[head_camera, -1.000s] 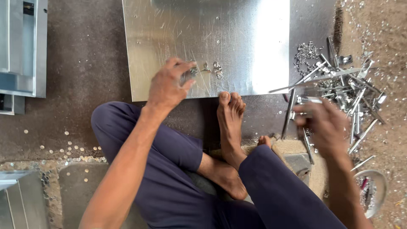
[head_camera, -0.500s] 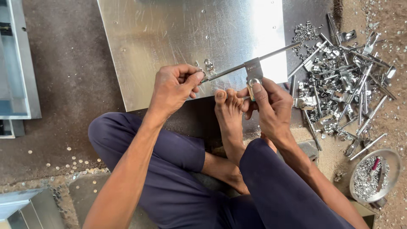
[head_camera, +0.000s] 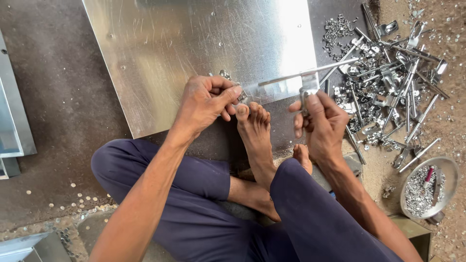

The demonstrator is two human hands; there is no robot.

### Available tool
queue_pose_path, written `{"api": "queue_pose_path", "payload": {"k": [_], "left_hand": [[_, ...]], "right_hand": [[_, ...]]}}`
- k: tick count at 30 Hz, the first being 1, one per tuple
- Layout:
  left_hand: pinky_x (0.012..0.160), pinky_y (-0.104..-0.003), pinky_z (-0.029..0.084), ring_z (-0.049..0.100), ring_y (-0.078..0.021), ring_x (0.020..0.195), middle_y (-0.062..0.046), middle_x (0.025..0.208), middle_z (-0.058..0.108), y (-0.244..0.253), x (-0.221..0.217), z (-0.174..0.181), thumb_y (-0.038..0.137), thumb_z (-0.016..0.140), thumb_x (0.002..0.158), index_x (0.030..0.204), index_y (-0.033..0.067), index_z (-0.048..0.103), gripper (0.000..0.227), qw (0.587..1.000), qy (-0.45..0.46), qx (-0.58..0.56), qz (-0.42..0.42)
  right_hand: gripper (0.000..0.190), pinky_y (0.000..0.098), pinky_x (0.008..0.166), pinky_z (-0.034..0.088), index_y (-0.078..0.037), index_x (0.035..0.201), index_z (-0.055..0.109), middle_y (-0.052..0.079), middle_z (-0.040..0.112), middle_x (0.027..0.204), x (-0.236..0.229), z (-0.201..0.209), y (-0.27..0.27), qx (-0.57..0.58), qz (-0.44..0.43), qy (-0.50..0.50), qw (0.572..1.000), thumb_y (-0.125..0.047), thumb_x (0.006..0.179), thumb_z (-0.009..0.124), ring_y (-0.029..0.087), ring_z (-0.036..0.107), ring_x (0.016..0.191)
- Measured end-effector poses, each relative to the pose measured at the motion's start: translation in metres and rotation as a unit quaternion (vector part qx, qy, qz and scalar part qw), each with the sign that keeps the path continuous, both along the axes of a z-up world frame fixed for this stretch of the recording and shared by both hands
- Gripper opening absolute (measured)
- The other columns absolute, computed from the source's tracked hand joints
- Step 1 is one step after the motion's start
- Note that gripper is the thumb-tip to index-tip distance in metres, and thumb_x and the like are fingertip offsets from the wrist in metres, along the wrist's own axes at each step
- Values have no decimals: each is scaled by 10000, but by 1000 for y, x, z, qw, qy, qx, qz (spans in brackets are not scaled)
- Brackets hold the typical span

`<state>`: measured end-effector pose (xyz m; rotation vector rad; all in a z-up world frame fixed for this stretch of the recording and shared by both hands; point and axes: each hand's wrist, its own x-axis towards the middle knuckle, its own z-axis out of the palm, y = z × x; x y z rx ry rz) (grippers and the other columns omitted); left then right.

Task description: The person assembles a metal box by attaching a latch mechanism to a metal sheet using a hammer and punch. They then attach a metal frame to the sheet and secure it with a hammer. The process is repeated for multiple units.

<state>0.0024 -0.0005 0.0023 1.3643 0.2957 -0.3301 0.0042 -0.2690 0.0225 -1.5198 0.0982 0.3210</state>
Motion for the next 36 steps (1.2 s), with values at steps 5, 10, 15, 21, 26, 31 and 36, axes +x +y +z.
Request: {"api": "queue_pose_path", "payload": {"k": [5, 10, 15, 21, 26, 31, 36], "left_hand": [[449, -192, 565, 702, -90, 564, -81, 714, 740, -10, 0, 3, 192, 737, 937, 992, -65, 763, 264, 1000, -18, -5, -20], [681, -354, 541, 652, -209, 777, -79, 856, 719, 4, 16, -8, 328, 768, 837, 1112, 81, 771, 370, 923, -138, 357, -50], [992, -431, 387, 561, -222, 1021, -65, 1048, 725, 14, 36, -29, 295, 753, 907, 1114, 141, 781, 259, 788, -240, 538, -181], [1043, -431, 363, 581, -193, 1038, -2, 1015, 732, 10, 28, -39, 165, 724, 935, 1041, 169, 794, 126, 775, -366, 473, -203], [1053, -442, 359, 585, -200, 1063, 32, 1057, 725, 11, 21, -14, 166, 713, 926, 977, 207, 794, 104, 737, -403, 491, -232], [1091, -425, 454, 592, -230, 1166, 3, 1196, 669, 14, 2, 5, 143, 739, 920, 1169, 234, 740, 265, 799, -431, 390, -152], [939, -326, 591, 630, -174, 1009, 48, 1152, 648, 33, 7, -32, 182, 754, 864, 1253, 290, 700, 407, 921, -131, 365, -38]], "right_hand": [[235, 241, 371, 504, 9, 1097, 653, 102, 721, 831, -7, -5, -4, -32, 24, 69, 997, -171, 1044, 512, 85, 621, 512], [179, 197, 332, 296, 28, 1068, 674, -14, 549, 636, 1, -16, -22, 141, 8, 195, 971, -116, 1057, 569, 39, 402, 432], [191, 209, 354, 236, 27, 865, 705, -28, 518, 579, 6, -19, -16, -68, 163, 216, 960, -85, 958, 581, 48, 356, 422], [221, 233, 408, 238, -41, 723, 645, -62, 416, 566, 3, -22, -9, -37, 220, 218, 950, -96, 936, 623, 32, 308, 457], [359, 250, 433, 258, -74, 614, 497, -75, 379, 579, 6, -20, -5, -51, 257, 191, 946, -83, 945, 638, 40, 311, 488], [217, 241, 420, 300, -42, 827, 689, -25, 475, 565, 7, -8, -2, -94, 279, 158, 942, -165, 981, 598, 61, 390, 459], [289, 261, 499, 510, 18, 1139, 705, 78, 688, 732, 18, 5, -4, 32, 262, 142, 954, -215, 1040, 566, 127, 654, 593]]}}
